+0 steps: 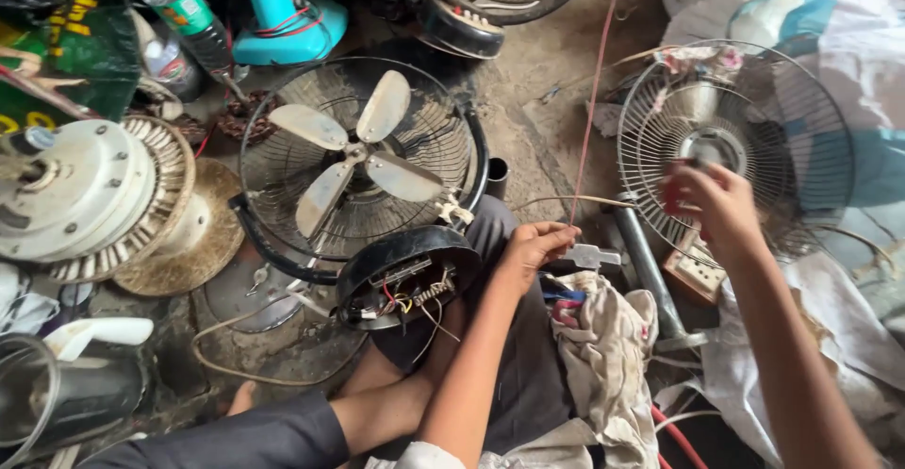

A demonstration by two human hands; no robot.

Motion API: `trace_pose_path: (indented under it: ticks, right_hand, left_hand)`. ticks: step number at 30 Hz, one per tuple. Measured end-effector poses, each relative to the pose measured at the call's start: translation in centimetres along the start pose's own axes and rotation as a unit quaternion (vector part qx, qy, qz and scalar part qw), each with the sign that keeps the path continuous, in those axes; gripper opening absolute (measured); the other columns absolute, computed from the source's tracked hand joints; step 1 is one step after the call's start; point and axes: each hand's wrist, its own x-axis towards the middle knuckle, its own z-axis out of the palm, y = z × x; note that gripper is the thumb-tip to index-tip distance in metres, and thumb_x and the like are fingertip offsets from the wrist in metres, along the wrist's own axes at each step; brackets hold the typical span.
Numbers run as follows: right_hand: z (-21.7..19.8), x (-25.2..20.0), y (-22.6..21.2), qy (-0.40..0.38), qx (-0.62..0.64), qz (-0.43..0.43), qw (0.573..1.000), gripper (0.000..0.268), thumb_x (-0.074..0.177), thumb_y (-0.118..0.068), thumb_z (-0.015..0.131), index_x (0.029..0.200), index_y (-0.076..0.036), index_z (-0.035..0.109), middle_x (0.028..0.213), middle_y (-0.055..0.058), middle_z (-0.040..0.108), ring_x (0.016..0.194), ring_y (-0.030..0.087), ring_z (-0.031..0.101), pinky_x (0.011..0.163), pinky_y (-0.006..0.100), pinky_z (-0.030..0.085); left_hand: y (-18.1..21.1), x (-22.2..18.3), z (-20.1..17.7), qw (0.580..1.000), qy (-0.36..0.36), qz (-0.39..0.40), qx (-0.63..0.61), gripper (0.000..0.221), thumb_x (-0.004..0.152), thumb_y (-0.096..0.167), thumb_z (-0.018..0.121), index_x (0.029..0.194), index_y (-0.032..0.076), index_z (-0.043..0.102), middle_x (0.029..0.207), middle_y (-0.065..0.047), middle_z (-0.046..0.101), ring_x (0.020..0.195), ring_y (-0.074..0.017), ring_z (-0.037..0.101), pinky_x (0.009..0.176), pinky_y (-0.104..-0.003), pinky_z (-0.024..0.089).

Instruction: The person sits on the floor and repairs a table fan by stripping wires with pliers and connecting them to the fan's internal components. They repeatedly adjust and test the wiring connections.

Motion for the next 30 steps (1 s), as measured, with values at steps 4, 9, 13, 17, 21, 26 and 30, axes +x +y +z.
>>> trace_pose_path:
  ticks: [4,9,13,17,21,26,30]
  right_hand:
    - [1.7,3.1,-0.7,-0.083,-0.515,0.1,0.847,0.042,0.089,-0.049,0.066,0.099,-0.009,0.075,0.075,0.01,0.072,0.069,0.021,0.068,0.065,0.037,0.054]
    - [2.9,5.8,2.2,-0.22,-0.377,0.171,0.884,0.047,0.085,-0.039,0.067,0.067,0.004,0.072,0.054,0.009,0.064,0.04,0.016,0.058,0.043,0.033,0.051]
    - [3.8,7.3,1.6,-0.248,-0.406,0.196,0.857,0.043,0.084,-0.039,0.069,0.067,0.0,0.071,0.053,0.007,0.063,0.039,0.016,0.056,0.039,0.033,0.046]
    - [4.3,7.3,0.3,-0.275,-0.424,0.189,0.842,0.051,0.085,-0.047,0.071,0.065,0.0,0.072,0.053,0.007,0.061,0.039,0.015,0.053,0.039,0.031,0.041]
    - [4.6,6.8,-0.2,-0.305,-0.448,0.171,0.823,0.052,0.085,-0.047,0.069,0.065,0.001,0.071,0.054,0.008,0.062,0.042,0.017,0.056,0.041,0.033,0.044]
    - [5.1,6.3,-0.4,-0.332,-0.521,0.144,0.773,0.052,0.084,-0.051,0.066,0.064,-0.003,0.07,0.054,0.006,0.06,0.045,0.018,0.054,0.046,0.038,0.043]
    - [5.3,5.9,-0.9,-0.333,-0.553,0.143,0.751,0.058,0.085,-0.054,0.066,0.064,0.0,0.068,0.054,0.006,0.055,0.046,0.02,0.049,0.048,0.041,0.039]
  left_hand:
    - [0.7,0.5,0.7,0.999,0.016,0.002,0.045,0.019,0.091,0.015,0.074,0.104,0.004,0.08,0.086,-0.001,0.073,0.07,-0.0061,0.06,0.063,-0.02,0.045]
    - [0.3,0.2,-0.8,0.998,-0.014,-0.026,-0.047,0.017,0.092,0.011,0.074,0.103,-0.001,0.074,0.09,-0.007,0.075,0.078,-0.0129,0.07,0.075,-0.025,0.055]
    - [0.3,0.2,-0.7,0.998,-0.001,-0.03,-0.057,0.017,0.089,0.011,0.075,0.102,0.0,0.073,0.091,-0.006,0.075,0.077,-0.0132,0.07,0.074,-0.025,0.056]
    - [0.5,0.3,-0.5,0.997,-0.001,-0.031,-0.068,0.017,0.089,0.01,0.077,0.102,-0.001,0.073,0.09,-0.006,0.076,0.075,-0.0133,0.07,0.073,-0.024,0.056]
    - [0.5,0.0,-0.5,0.998,-0.004,-0.02,-0.062,0.017,0.09,0.011,0.077,0.102,-0.001,0.074,0.09,-0.007,0.075,0.075,-0.0125,0.069,0.073,-0.024,0.056]
    - [0.5,0.0,-0.5,0.998,-0.009,-0.02,-0.063,0.018,0.089,0.011,0.076,0.102,-0.002,0.073,0.091,-0.007,0.076,0.076,-0.012,0.07,0.074,-0.024,0.057]
    - [0.3,-0.1,-0.5,0.997,-0.011,-0.015,-0.069,0.018,0.089,0.011,0.076,0.102,-0.002,0.073,0.091,-0.007,0.076,0.079,-0.0115,0.071,0.076,-0.024,0.058]
